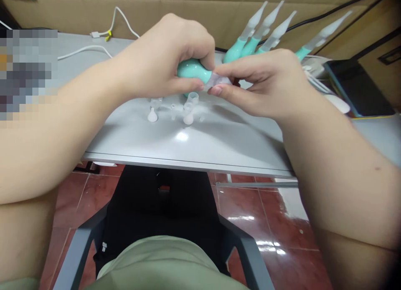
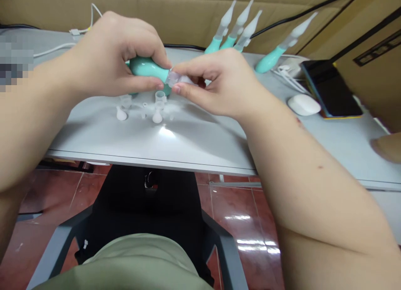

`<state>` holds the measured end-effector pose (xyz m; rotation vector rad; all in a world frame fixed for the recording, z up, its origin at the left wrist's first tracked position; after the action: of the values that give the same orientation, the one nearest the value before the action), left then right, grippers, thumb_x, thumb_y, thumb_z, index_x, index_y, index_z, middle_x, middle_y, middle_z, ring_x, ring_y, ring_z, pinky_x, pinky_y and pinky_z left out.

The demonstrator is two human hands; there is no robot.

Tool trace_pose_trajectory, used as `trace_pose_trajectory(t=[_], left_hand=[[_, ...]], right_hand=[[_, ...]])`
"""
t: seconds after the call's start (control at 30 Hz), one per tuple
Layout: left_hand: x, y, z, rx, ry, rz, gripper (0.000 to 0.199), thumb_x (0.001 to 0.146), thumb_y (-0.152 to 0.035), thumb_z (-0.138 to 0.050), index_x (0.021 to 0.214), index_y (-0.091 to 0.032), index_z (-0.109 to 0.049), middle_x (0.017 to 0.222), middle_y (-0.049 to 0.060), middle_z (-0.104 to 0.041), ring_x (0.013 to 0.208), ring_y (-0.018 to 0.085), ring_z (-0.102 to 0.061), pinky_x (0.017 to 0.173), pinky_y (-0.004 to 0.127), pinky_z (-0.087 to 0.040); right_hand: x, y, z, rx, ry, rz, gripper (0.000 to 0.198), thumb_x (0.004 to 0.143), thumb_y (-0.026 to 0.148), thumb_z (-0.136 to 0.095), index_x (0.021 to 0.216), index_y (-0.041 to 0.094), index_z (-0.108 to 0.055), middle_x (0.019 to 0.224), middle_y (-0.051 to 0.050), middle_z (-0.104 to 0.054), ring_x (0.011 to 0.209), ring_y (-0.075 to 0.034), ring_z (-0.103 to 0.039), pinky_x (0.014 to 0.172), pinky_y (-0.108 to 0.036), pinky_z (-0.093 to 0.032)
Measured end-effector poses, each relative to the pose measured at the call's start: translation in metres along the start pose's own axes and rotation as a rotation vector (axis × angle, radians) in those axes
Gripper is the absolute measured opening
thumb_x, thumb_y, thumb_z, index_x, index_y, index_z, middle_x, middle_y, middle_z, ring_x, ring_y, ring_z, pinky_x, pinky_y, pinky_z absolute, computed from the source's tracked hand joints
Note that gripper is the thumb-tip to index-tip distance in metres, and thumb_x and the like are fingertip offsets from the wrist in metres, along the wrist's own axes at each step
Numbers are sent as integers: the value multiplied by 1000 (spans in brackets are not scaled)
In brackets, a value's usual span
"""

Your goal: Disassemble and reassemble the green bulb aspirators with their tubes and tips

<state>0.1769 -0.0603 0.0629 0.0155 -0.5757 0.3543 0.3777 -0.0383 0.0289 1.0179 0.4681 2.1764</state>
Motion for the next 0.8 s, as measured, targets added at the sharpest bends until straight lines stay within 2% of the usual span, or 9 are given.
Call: trace_pose_trajectory(t=[0.1, 0.13, 0.23, 0.33, 0.57, 0.7, 0.8], left_hand=[[1, -4, 3, -47, 4, 0, 60, 104, -47, -62, 139, -13, -98, 128, 14, -93, 122, 37, -88, 115, 53, -64], [2, -5, 5, -59, -5, 7, 62, 103, -50, -62, 137, -13, -99, 125, 13, -93, 117, 35, -87, 111, 51, -63], [4, -4, 7, -91, -2, 54, 64, 103, -61, -63, 130, -20, -103, 108, 8, -89, 95, 27, -76, 95, 46, -56], [5, -5, 8, -115, 18, 94, 62, 101, -60, -64, 127, -21, -104, 97, 5, -83, 85, 22, -64, 90, 43, -50], [4, -3, 10, -173, 41, 113, 62, 95, -54, -66, 130, -21, -106, 100, 3, -86, 85, 20, -58, 92, 43, -48], [4, -2, 10, -216, 44, 117, 59, 91, -50, -71, 130, -22, -107, 102, 4, -90, 85, 20, -58, 89, 43, -45], [4, -2, 10, -219, 54, 137, 59, 88, -47, -73, 129, -21, -107, 97, 5, -87, 84, 21, -59, 86, 43, -43]], right_hand=[[-2, 17, -9, -122, 109, 187, 46, 114, 71, -90, 131, 29, -100, 103, 1, -91, 84, -12, -67, 79, -32, -53], [-2, 20, -9, -131, 111, 214, 45, 116, 69, -88, 132, 29, -100, 105, 1, -91, 85, -12, -68, 79, -32, -54], [-3, 23, -9, -137, 116, 218, 41, 117, 66, -87, 129, 30, -100, 103, 2, -90, 84, -11, -68, 79, -31, -54], [-3, 25, -11, -123, 120, 208, 40, 116, 67, -87, 125, 31, -101, 99, 3, -88, 81, -12, -67, 78, -32, -54], [-2, 26, -13, -82, 145, 155, 44, 112, 71, -89, 121, 29, -100, 99, 1, -88, 80, -13, -67, 79, -35, -55], [-3, 24, -14, -55, 158, 168, 39, 113, 65, -91, 125, 29, -100, 108, 0, -92, 88, -15, -76, 85, -36, -62], [-4, 24, -15, -37, 164, 204, 36, 113, 60, -93, 128, 28, -100, 110, -1, -94, 88, -15, -77, 83, -35, -63]])
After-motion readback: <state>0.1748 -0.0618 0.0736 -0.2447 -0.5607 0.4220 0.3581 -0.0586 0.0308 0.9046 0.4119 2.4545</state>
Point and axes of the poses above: each hand's wrist, its own x-axis towards the middle knuckle, its own z-axis out of the back of the hand, y = z × x, the point moved 9 cm from there along x, towards the middle knuckle
